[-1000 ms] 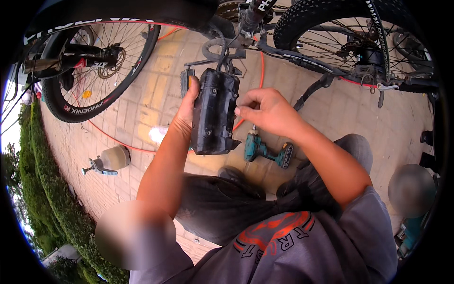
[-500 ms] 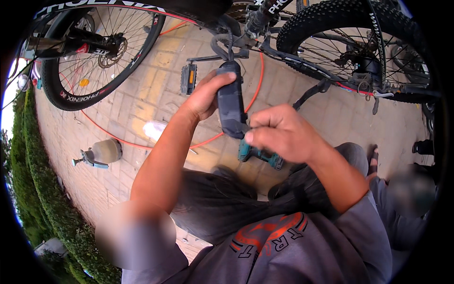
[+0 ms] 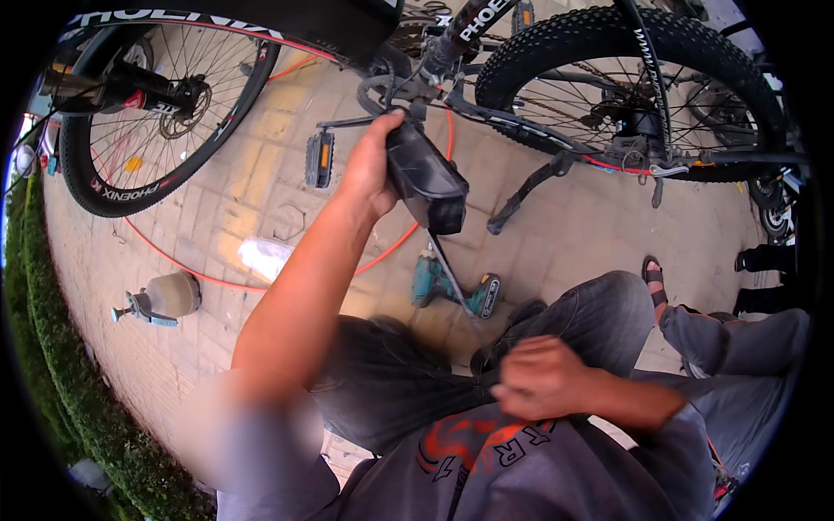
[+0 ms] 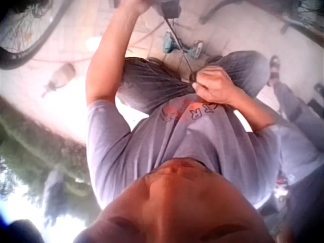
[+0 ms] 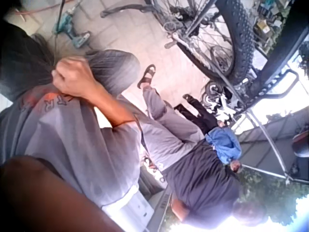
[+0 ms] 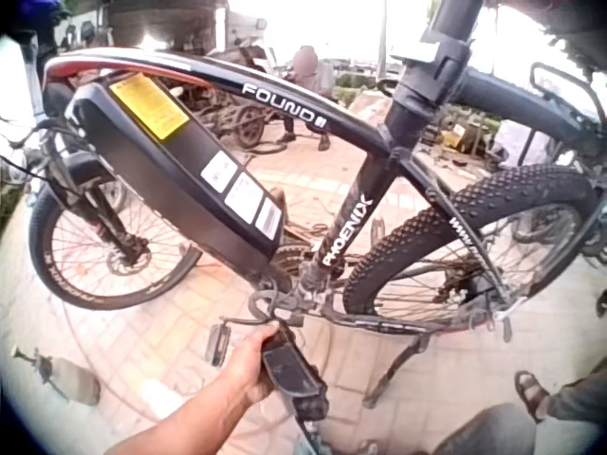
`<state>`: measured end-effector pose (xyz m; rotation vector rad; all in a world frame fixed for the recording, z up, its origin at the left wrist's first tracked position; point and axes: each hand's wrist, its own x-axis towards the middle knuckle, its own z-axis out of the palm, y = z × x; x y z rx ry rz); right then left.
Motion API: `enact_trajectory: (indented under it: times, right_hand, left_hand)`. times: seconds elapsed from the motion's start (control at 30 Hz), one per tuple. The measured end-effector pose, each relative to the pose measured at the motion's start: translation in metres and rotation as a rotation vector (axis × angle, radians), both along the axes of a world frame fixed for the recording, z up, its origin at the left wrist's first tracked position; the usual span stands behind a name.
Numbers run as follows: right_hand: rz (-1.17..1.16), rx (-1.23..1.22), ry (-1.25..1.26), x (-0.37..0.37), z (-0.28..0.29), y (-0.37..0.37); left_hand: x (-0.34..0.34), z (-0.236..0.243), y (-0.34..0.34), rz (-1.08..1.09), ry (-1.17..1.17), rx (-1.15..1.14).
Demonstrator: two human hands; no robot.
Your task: The person uses a power drill to remove a panel from a yellow scooter, then works on the scooter's battery connections. They then move to a bicycle, remove a battery pack, and wrap it with black tape.
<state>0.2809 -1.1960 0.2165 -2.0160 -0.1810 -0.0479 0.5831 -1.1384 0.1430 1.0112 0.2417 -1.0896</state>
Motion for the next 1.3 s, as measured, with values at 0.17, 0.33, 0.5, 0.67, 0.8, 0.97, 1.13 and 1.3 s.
enact_trajectory:
  times: [0.17, 0.33, 0.5, 0.67, 0.8, 0.97, 1.13, 1.3]
  right_hand:
    - [-0.565, 0.078, 0.308, -0.090, 0.042, -0.049]
    - [-0.479, -0.189, -0.154, -0.072, 0.073, -0.080]
    - [-0.229, -0.489, -0.187, -0.064, 0.117, -0.103]
    - [-0.194, -0.674, -0.245, -0.053, 0.150, -0.111]
    - [-0.567, -0.786, -0.344, -0.097, 0.183, -0.111]
    - [-0.328, -0.802, -0.135, -0.066, 0.215, -0.111]
    - [0.399, -0.845, -0.174, 0.081, 0.212, -0.087]
    - [0.309, -0.984, -0.381, 0.206, 0.226, -0.022]
  left_hand:
    - [0.017, 0.013, 0.010, -0.145, 0.105, -0.137]
    - [0.012, 0.018, 0.007, -0.216, 0.008, -0.039]
    - [0.019, 0.012, 0.014, -0.220, -0.303, 0.224]
    - [0.022, 0.011, 0.013, -0.257, -0.414, 0.337]
    - [0.028, 0.002, 0.017, -0.326, -0.624, 0.375]
    - [0.020, -0.018, 0.012, -0.407, -1.005, 0.460]
    - [0.018, -0.015, 0.024, -0.405, -1.036, 0.471]
    - [0.032, -0.065, 0.031, -0.352, -1.162, 0.334]
